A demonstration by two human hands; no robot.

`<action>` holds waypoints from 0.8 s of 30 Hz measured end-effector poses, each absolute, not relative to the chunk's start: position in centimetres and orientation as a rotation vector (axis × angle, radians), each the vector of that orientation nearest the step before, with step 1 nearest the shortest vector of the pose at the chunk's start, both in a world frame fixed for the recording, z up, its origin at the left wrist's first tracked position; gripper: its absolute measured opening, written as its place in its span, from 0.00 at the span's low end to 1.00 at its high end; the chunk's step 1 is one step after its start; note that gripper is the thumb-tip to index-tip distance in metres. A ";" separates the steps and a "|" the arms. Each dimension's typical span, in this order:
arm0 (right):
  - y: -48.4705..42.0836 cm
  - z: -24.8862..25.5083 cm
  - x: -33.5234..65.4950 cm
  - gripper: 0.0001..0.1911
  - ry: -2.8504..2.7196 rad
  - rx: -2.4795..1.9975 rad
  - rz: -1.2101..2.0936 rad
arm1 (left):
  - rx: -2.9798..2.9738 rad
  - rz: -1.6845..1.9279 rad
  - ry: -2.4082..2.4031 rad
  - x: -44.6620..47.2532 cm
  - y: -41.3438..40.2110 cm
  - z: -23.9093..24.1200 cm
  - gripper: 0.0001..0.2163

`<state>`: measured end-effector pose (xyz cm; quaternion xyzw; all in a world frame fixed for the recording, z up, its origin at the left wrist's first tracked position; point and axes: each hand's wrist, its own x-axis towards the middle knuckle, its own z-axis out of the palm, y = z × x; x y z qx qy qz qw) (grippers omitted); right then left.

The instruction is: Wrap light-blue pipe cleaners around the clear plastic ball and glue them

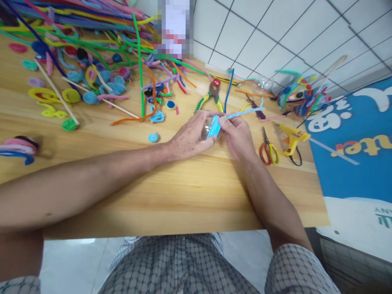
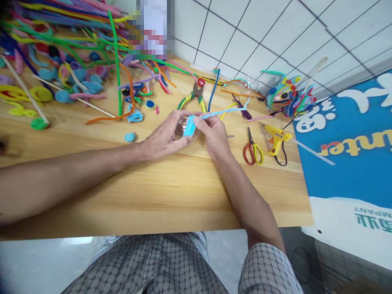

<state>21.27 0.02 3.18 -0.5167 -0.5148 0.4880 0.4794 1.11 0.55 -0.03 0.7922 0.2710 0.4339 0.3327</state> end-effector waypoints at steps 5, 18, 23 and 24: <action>0.0 3.0 21.1 0.33 -1.255 -1.245 1.186 | 2.084 1.133 0.706 1.0 0.5 0.0 0.30; -0.2 2.8 20.8 0.30 -1.203 -1.200 1.217 | 2.079 1.098 0.709 0.8 0.5 0.3 0.27; -0.1 2.7 20.8 0.29 -1.214 -1.171 1.219 | 2.043 1.110 0.712 0.9 0.5 0.5 0.24; -0.1 2.7 20.7 0.29 -1.205 -1.154 1.228 | 2.037 1.109 0.713 0.9 0.5 0.4 0.24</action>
